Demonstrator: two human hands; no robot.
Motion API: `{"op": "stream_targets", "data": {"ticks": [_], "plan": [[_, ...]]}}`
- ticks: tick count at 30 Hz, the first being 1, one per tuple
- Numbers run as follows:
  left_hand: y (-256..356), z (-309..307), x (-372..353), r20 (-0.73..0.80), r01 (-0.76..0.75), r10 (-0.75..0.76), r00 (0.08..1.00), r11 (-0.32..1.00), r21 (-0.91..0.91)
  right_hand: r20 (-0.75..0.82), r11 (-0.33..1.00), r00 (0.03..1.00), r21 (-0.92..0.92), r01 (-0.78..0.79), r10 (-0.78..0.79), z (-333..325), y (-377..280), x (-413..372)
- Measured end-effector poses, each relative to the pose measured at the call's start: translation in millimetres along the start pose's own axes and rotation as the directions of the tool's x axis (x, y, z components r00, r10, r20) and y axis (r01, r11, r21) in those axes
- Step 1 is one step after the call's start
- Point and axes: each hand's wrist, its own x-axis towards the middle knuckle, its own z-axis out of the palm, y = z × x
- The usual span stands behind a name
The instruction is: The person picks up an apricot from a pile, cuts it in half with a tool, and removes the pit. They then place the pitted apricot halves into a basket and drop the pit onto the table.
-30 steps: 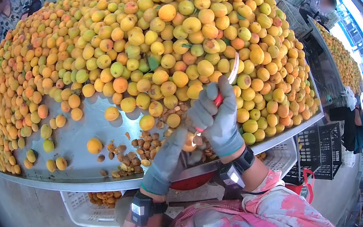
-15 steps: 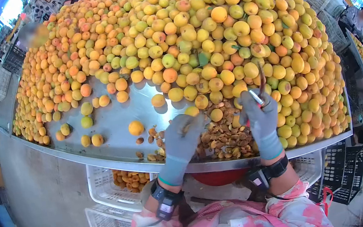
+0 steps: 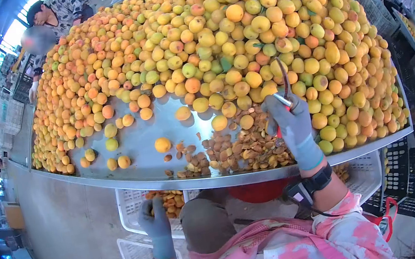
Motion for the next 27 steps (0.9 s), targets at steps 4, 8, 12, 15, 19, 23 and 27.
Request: {"op": "stream_targets", "data": {"ticks": [4, 8, 12, 15, 19, 23, 27], "plan": [[-24, -30, 7, -0.020, -0.128, 0.133, 0.991, 0.977, 0.173, 0.007, 0.999, 0.999, 0.009, -0.047, 0.047, 1, -1, 0], [8, -5, 31, -0.037, -0.462, 0.520, 0.854, 0.787, 0.409, 0.012, 0.999, 0.999, 0.025, -0.043, 0.043, 4, 2, -2], [16, 45, 84, 0.159, -0.435, 0.406, 0.900, 0.860, 0.265, 0.056, 0.998, 0.996, -0.006, -0.067, 0.067, 10, 2, -4], [-7, 76, 121, 0.278, -0.427, 0.345, 0.896, 0.841, 0.333, 0.116, 0.991, 0.985, -0.005, -0.130, 0.130, 14, -8, -5], [-14, 82, 132, 0.336, -0.358, 0.247, 0.909, 0.875, 0.325, 0.193, 0.973, 0.958, 0.045, -0.226, 0.213, 13, -9, -8], [11, 84, 114, 0.310, -0.243, 0.138, 0.941, 0.911, 0.333, 0.256, 0.973, 0.939, -0.072, -0.218, 0.230, 11, -12, -15], [69, 102, 78, 0.334, 0.036, 0.074, 0.940, 0.950, -0.310, 0.306, 0.978, 0.929, -0.070, -0.198, 0.210, 9, -13, -28]]}}
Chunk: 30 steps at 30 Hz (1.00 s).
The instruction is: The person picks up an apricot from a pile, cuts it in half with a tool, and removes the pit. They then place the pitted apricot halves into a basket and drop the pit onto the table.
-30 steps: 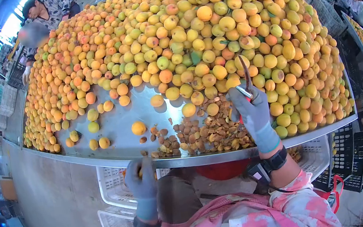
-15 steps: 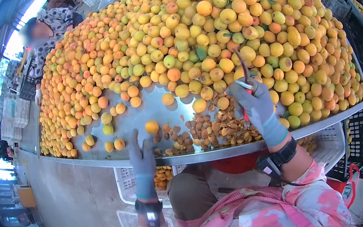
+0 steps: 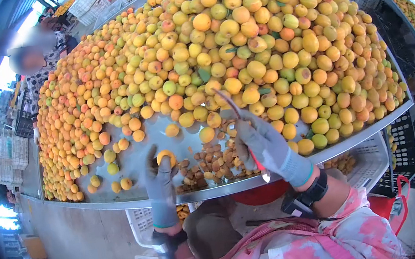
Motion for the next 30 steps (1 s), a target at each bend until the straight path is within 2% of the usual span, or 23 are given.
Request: {"op": "stream_targets", "data": {"ticks": [1, 2, 4, 5, 7, 8, 9, 11, 12, 13, 15, 17, 19, 20, 22, 23, 25, 26, 28, 30], "plan": [[14, 18, -9, 0.145, 0.144, -0.088, 0.986, 0.886, -0.441, 0.006, 1.000, 1.000, 0.024, -0.015, 0.015, 1, -2, -5], [20, 35, -16, 0.154, 0.144, -0.082, 0.985, 0.878, -0.456, 0.044, 0.999, 0.998, 0.008, -0.042, 0.041, 1, -9, -13], [27, 67, -22, 0.345, 0.289, -0.059, 0.937, 0.687, -0.667, 0.034, 1.000, 0.999, -0.022, 0.009, -0.008, 5, -8, -26], [24, 79, -23, 0.355, 0.293, -0.048, 0.934, 0.673, -0.679, 0.033, 0.998, 0.998, -0.036, 0.051, -0.050, 4, -9, -30], [15, 99, -26, 0.459, 0.372, -0.032, 0.888, 0.637, -0.675, 0.057, 0.993, 0.998, -0.118, 0.022, -0.015, 0, -20, -37], [10, 109, -27, 0.495, 0.322, 0.059, 0.867, 0.691, -0.647, 0.028, 0.982, 1.000, -0.190, 0.019, -0.014, 0, -24, -40], [14, 120, -30, 0.499, 0.329, 0.067, 0.864, 0.675, -0.660, 0.002, 0.965, 1.000, -0.261, 0.014, -0.014, -1, -26, -40], [27, 131, -39, 0.537, 0.306, 0.098, 0.838, 0.731, -0.610, -0.016, 0.962, 1.000, -0.274, -0.002, -0.003, -3, -24, -39], [22, 131, -37, 0.552, 0.257, 0.104, 0.827, 0.803, -0.537, -0.046, 0.964, 0.999, -0.264, -0.010, -0.002, -2, -24, -38], [20, 132, -37, 0.547, 0.262, 0.102, 0.831, 0.796, -0.546, -0.074, 0.968, 0.997, -0.252, -0.017, -0.002, -2, -23, -36], [16, 133, -38, 0.489, 0.131, 0.106, 0.866, 0.896, -0.425, -0.052, 0.958, 0.999, -0.287, -0.022, 0.007, -5, -20, -31], [16, 135, -37, 0.487, 0.140, 0.111, 0.866, 0.882, -0.450, -0.027, 0.947, 1.000, -0.321, -0.022, 0.014, -8, -13, -26], [14, 135, -37, 0.490, 0.152, 0.115, 0.864, 0.869, -0.471, -0.034, 0.910, 0.996, -0.411, 0.060, -0.081, -8, -3, -24], [12, 135, -38, 0.477, 0.135, 0.133, 0.869, 0.863, -0.487, -0.033, 0.908, 0.997, -0.415, 0.055, -0.076, -7, -2, -23], [11, 135, -40, 0.467, 0.126, 0.147, 0.872, 0.855, -0.504, -0.043, 0.805, 0.985, -0.582, 0.113, -0.169, -5, 0, -21], [14, 134, -41, 0.455, 0.137, 0.137, 0.880, 0.844, -0.519, -0.046, 0.804, 0.985, -0.585, 0.107, -0.165, -4, 5, -19], [14, 132, -44, 0.440, 0.151, 0.125, 0.889, 0.827, -0.541, 0.008, 0.673, 0.921, -0.680, 0.291, -0.390, -2, 19, -13], [14, 130, -44, 0.413, 0.107, 0.146, 0.899, 0.841, -0.531, 0.011, 0.669, 0.922, -0.685, 0.289, -0.387, 0, 19, -13], [9, 126, -46, 0.383, 0.066, 0.167, 0.909, 0.848, -0.526, -0.018, 0.663, 0.963, -0.728, 0.173, -0.271, 5, 17, -15], [-2, 123, -47, 0.344, -0.039, 0.210, 0.915, 0.896, -0.443, 0.004, 0.624, 0.954, -0.756, 0.199, -0.300, 8, 22, -14]]}}
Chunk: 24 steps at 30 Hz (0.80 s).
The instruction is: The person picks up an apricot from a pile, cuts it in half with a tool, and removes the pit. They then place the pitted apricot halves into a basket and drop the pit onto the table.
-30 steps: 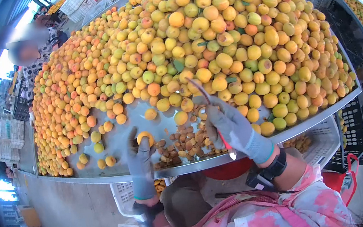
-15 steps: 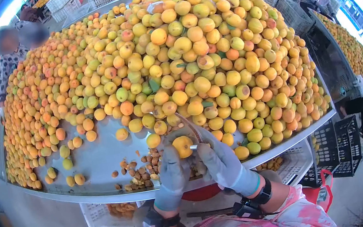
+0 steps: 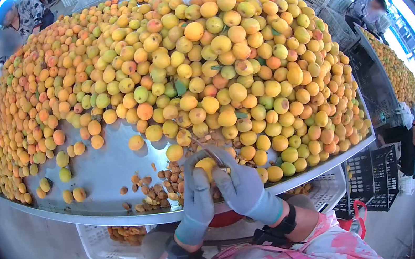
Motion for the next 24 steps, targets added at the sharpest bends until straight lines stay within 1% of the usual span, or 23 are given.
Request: {"op": "stream_targets", "data": {"ticks": [1, 2, 3, 4, 5, 6, 7, 8, 10, 11, 12, 13, 14, 15, 16, 17, 18, 19, 21, 22, 23, 24], "plan": [[0, -2, -1, -0.006, 0.001, -0.001, 1.000, 1.000, -0.007, -0.013, 0.999, 0.999, -0.032, 0.034, -0.035, 3, 2, 0], [0, -5, -2, -0.013, -0.016, 0.017, 1.000, 0.997, 0.071, -0.008, 0.999, 0.999, -0.036, 0.033, -0.033, 4, 6, -1], [0, -7, -2, -0.018, -0.033, 0.036, 0.999, 0.988, 0.150, 0.029, 0.999, 0.999, -0.005, 0.035, -0.035, 4, 12, -1], [0, -8, -1, -0.022, -0.035, 0.039, 0.999, 0.988, 0.147, 0.066, 0.999, 0.997, 0.026, 0.038, -0.039, 5, 15, 0], [0, -10, 1, -0.008, -0.090, 0.093, 0.996, 0.976, 0.200, 0.067, 0.999, 0.997, 0.024, 0.038, -0.040, 6, 17, 3], [1, -10, 4, 0.009, -0.144, 0.146, 0.989, 0.957, 0.252, 0.048, 0.989, 0.996, 0.130, 0.066, -0.073, 7, 18, 7], [4, -10, 6, 0.008, -0.144, 0.147, 0.989, 0.957, 0.251, 0.027, 0.968, 0.994, 0.234, 0.095, -0.104, 9, 19, 9], [11, -9, 9, 0.002, -0.131, 0.135, 0.991, 0.955, 0.266, 0.027, 0.968, 0.994, 0.233, 0.095, -0.104, 11, 24, 9], [14, -6, 10, -0.001, -0.118, 0.123, 0.992, 0.953, 0.281, -0.079, 0.943, 0.996, 0.326, 0.064, -0.041, 15, 28, 12], [11, -2, 10, -0.034, -0.088, 0.093, 0.995, 0.989, 0.122, -0.080, 0.943, 0.996, 0.325, 0.064, -0.040, 13, 24, 9], [9, 0, 10, -0.062, -0.059, 0.057, 0.996, 0.997, -0.040, 0.002, 0.887, 0.990, 0.443, -0.126, 0.140, 6, 6, 8], [8, -1, 10, -0.062, -0.058, 0.055, 0.997, 0.998, -0.039, 0.105, 0.784, 0.947, 0.538, -0.310, 0.303, 2, -4, 8], [8, -4, 10, -0.062, 0.013, -0.019, 0.998, 0.995, -0.100, 0.106, 0.782, 0.947, 0.539, -0.312, 0.304, -2, -1, 8], [7, -6, 9, -0.057, 0.084, -0.095, 0.994, 0.983, -0.161, 0.318, 0.567, 0.864, 0.657, -0.497, 0.390, -6, 4, 6], [6, -7, 9, -0.055, 0.090, -0.100, 0.993, 0.983, -0.160, 0.527, 0.304, 0.746, 0.692, -0.655, 0.407, -9, 8, 5], [5, -7, 11, -0.019, 0.103, -0.113, 0.993, 0.958, -0.269, 0.524, 0.299, 0.746, 0.695, -0.654, 0.411, -11, 8, 6], [4, -8, 13, 0.018, 0.120, -0.122, 0.992, 0.920, -0.374, 0.590, 0.171, 0.760, 0.748, -0.642, 0.274, -13, 9, 8], [4, -9, 14, 0.021, 0.127, -0.129, 0.991, 0.919, -0.373, 0.626, 0.035, 0.770, 0.773, -0.634, 0.125, -14, 10, 8], [3, -10, 16, 0.081, 0.164, -0.143, 0.986, 0.844, -0.511, 0.629, 0.049, 0.771, 0.771, -0.635, 0.099, -19, 19, 6], [1, -12, 16, 0.082, 0.166, -0.144, 0.986, 0.845, -0.508, 0.634, 0.069, 0.771, 0.768, -0.637, 0.069, -21, 19, 6], [-2, -13, 17, 0.114, 0.201, -0.166, 0.979, 0.821, -0.535, 0.634, 0.069, 0.771, 0.768, -0.637, 0.066, -22, 15, 7], [-4, -14, 17, 0.146, 0.236, -0.186, 0.972, 0.795, -0.559, 0.497, 0.414, 0.832, 0.722, -0.554, 0.246, -23, 0, 10]]}}
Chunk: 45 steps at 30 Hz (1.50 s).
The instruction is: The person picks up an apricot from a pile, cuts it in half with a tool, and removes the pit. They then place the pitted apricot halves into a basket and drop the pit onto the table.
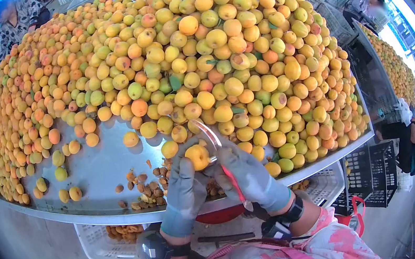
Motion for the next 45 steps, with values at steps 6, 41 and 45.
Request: {"op": "stream_targets", "data": {"ticks": [6, 41, 45], "plan": [[5, 11, 4, -0.057, -0.034, 0.036, 0.998, 0.999, 0.028, -0.144, 0.742, 0.957, -0.664, 0.095, -0.251, -2, 11, -3], [32, -5, 1, -0.003, -0.031, 0.039, 0.999, 0.840, 0.542, 0.054, 0.409, 0.956, -0.896, 0.174, -0.289, -11, 17, 14], [15, -6, 3, -0.118, 0.077, -0.058, 0.991, 0.983, 0.164, 0.053, 0.308, 0.882, -0.926, 0.220, -0.469, -9, 28, 16]]}}
